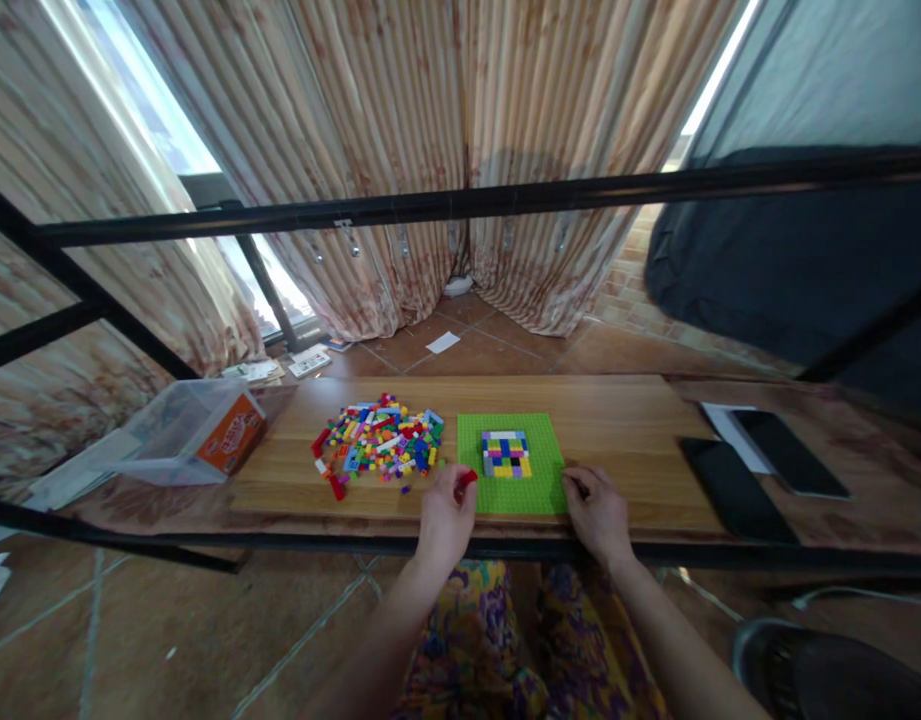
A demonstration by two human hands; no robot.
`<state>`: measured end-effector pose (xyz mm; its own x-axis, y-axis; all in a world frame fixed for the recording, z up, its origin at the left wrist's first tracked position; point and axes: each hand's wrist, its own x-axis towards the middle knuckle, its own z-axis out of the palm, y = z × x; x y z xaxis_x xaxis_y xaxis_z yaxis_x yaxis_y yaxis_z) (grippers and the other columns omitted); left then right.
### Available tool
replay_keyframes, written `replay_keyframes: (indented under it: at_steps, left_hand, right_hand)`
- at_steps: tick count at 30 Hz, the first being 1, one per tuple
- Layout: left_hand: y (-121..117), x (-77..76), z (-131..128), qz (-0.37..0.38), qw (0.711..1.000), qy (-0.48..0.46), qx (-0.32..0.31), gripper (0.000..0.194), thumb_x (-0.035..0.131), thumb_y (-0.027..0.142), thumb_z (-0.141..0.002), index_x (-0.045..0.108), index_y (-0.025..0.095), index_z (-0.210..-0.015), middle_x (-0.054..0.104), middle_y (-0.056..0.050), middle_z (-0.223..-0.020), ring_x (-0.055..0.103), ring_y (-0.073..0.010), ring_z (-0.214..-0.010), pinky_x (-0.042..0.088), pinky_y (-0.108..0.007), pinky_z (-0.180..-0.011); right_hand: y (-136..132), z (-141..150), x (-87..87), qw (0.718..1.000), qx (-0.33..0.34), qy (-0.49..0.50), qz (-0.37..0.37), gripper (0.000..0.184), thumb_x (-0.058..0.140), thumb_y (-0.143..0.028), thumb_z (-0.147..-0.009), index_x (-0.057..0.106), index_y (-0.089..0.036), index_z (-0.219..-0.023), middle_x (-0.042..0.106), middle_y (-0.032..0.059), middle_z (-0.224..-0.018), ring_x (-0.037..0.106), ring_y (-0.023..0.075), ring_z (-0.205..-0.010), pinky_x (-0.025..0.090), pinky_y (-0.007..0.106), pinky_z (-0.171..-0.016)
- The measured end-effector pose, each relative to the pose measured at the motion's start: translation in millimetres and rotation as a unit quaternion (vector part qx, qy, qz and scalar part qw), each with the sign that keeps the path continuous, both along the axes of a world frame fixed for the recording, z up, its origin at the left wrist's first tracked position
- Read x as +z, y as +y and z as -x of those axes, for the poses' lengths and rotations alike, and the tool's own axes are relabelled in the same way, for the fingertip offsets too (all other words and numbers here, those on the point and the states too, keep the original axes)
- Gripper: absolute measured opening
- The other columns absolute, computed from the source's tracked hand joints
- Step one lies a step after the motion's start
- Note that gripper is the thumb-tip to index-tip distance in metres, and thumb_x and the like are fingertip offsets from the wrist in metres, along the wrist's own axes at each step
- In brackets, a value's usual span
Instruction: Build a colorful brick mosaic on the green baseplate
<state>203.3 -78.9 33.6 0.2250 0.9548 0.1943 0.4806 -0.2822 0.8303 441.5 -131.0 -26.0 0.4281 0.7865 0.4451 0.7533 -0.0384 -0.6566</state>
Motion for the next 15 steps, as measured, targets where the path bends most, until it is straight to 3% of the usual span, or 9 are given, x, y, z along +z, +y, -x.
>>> replay_keyframes:
  at_steps: [7,15]
  left_hand:
    - [14,5.5,-21,-0.019,0.999,0.010,-0.031,0.022,0.049,0.009,-0.084,0.067,0.019,-0.092,0.065,-0.004,-0.091,0.062,-0.0144,-0.085,0.050,-0.028,-0.079]
    - [35,18.4,-36,0.007,0.973,0.203,-0.110,0.013,0.054,0.017,-0.086,0.065,0.017,-0.094,0.069,-0.007,-0.089,0.064,-0.0191,-0.085,0.048,-0.031,-0.081]
  right_hand:
    - [2,1,-0.7,1.000,-0.007,0.000,0.001,0.025,0.048,-0.032,-0.088,0.069,-0.019,-0.086,0.067,0.0086,-0.092,0.063,0.0208,-0.083,0.050,0.034,-0.077]
    - [1,3,0.8,1.000,-0.003,0.004,-0.004,0.025,0.047,-0.031,-0.089,0.069,-0.019,-0.087,0.067,0.0088,-0.093,0.063,0.0204,-0.083,0.050,0.034,-0.078]
